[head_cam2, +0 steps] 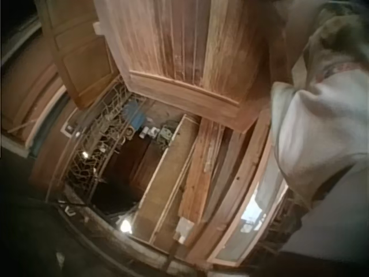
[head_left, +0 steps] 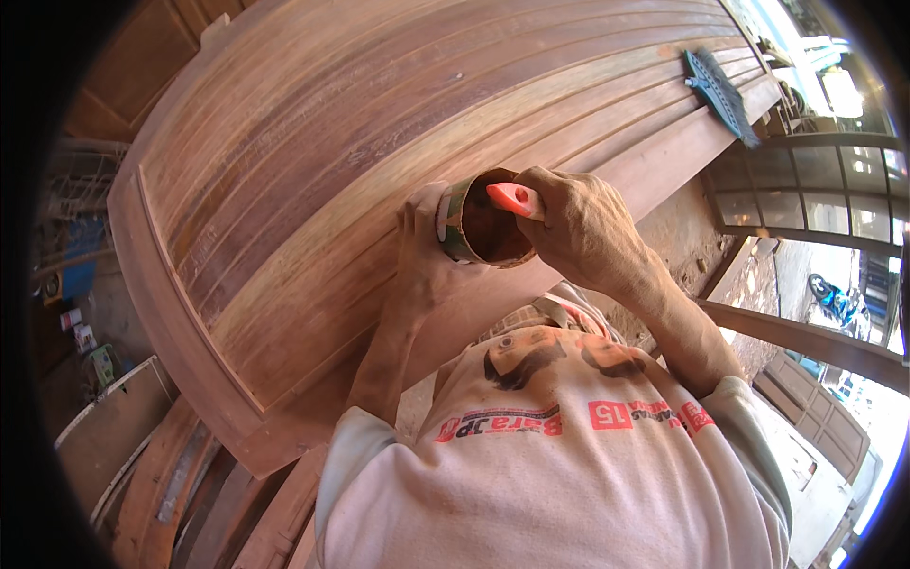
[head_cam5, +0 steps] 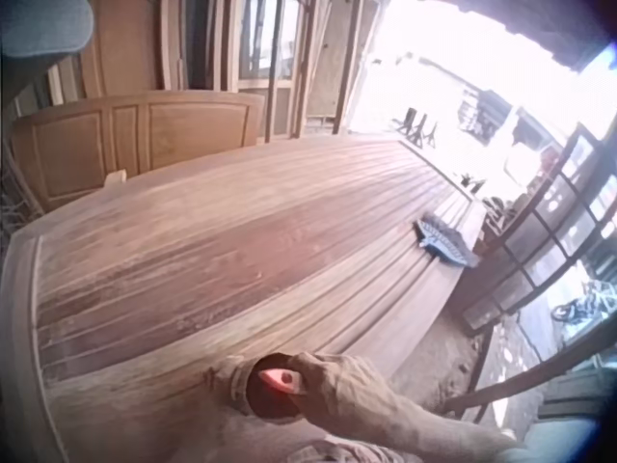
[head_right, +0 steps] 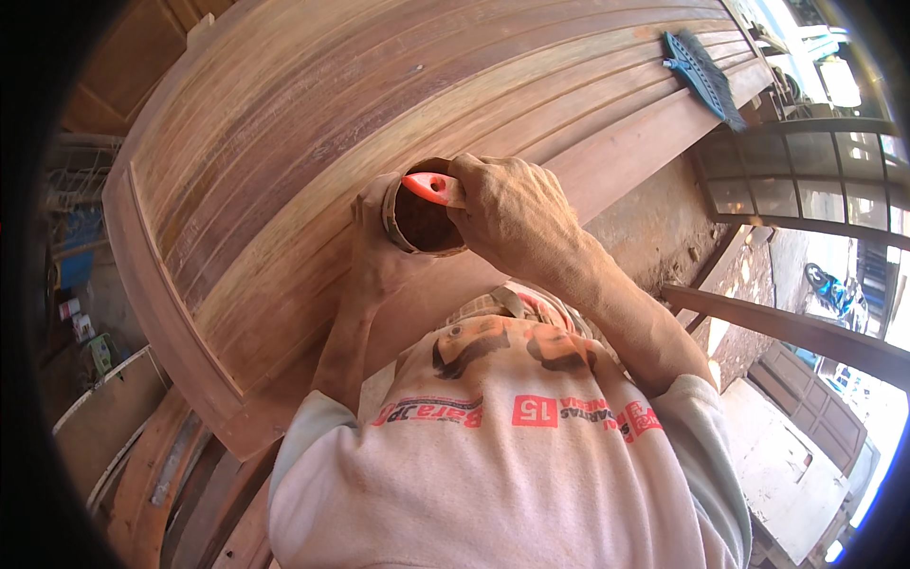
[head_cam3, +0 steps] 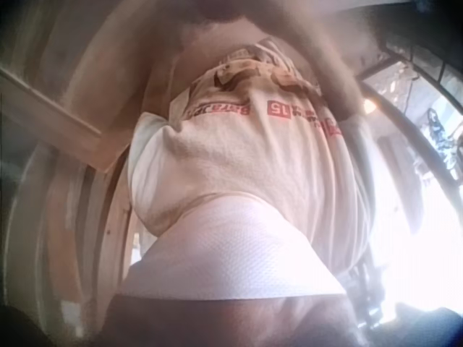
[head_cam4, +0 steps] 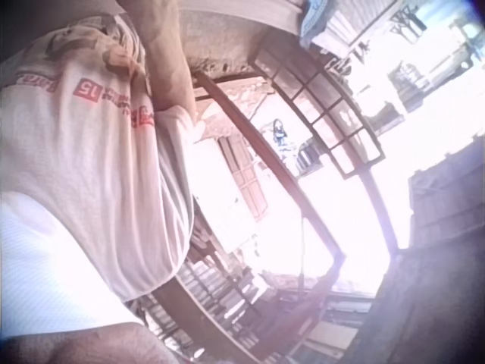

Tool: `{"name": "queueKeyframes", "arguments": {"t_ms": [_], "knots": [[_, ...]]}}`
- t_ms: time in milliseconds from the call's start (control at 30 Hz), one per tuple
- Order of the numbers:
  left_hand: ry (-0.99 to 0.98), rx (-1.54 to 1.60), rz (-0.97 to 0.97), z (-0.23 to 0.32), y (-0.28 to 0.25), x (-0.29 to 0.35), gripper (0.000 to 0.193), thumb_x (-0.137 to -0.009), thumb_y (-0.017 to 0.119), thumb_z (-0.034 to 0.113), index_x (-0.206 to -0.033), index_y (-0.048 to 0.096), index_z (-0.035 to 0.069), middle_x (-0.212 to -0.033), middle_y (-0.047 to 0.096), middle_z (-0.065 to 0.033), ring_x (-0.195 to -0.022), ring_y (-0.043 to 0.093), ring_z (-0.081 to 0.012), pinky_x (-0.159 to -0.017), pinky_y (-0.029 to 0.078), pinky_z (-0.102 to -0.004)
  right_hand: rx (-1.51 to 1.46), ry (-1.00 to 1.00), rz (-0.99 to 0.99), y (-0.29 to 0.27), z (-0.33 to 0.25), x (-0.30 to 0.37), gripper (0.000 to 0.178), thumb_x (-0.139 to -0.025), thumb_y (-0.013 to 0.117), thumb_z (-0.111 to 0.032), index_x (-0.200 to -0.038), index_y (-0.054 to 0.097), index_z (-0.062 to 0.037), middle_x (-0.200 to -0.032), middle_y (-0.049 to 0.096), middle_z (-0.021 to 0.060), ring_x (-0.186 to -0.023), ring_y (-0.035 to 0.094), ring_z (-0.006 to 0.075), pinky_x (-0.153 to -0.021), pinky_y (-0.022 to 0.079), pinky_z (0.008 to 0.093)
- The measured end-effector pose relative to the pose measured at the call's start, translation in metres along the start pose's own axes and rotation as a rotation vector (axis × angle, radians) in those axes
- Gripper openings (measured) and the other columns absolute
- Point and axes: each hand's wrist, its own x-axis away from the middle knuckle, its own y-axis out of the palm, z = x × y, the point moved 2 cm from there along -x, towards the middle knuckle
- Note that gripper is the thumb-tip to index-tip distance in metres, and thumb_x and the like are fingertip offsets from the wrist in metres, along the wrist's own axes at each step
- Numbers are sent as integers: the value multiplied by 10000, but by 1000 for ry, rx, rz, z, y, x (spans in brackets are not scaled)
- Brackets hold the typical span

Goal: The person applies wood stain to a wooden door panel using a brush and a small container of liquid, then uses a handheld broom to sweep the surface and surrounding area.

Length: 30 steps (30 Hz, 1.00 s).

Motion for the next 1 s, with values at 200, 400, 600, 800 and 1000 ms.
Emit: {"name": "queueKeyframes", "arguments": {"t_ms": [200, 400, 600, 800, 1000], "knots": [[-35, -9, 3, -2, 6, 7, 1053, -597, 1020, 222, -1446, 424, 41, -1340, 535, -175, -1222, 529, -413, -1061, 435, -543, -38, 45, -112, 18, -3, -11, 206, -1002, 631, -215, -1009, 645, -10, -918, 716, 211, -896, 688, 456, -763, 545, 544], [17, 42, 81, -2, 5, -2, 1053, -617, 1031, 235, -1445, 410, 43, -1354, 512, -191, -1221, 523, -406, -1055, 436, -541, -99, -276, -231, 22, 8, -11, 231, -916, 699, -111, -1145, 688, -77, -1055, 700, 113, -995, 684, 373, -788, 546, 483], [-144, 310, 84, -13, 14, 15, 1047, -632, 1023, 193, -1458, 396, 46, -1342, 515, -190, -1224, 531, -391, -1040, 459, -518, -57, -271, -307, -5, 2, 0, 279, -901, 708, -88, -1180, 711, -94, -1048, 706, 109, -971, 694, 350, -775, 542, 462], [-88, 165, -121, -17, -4, 3, 1016, -629, 1011, 195, -1450, 431, 51, -1317, 532, -169, -1228, 525, -390, -1045, 458, -508, -37, -151, -89, -17, 4, 6, 162, -973, 685, -190, -1064, 684, -55, -888, 706, 153, -870, 708, 393, -729, 554, 504], [45, 57, 0, -2, 0, -4, 969, -610, 1005, 209, -1409, 478, 63, -1312, 539, -144, -1231, 511, -386, -1050, 435, -530, -38, -26, -3, -2, 1, 0, 209, -993, 634, -218, -1054, 686, -25, -886, 724, 223, -853, 719, 423, -736, 560, 526]]}}
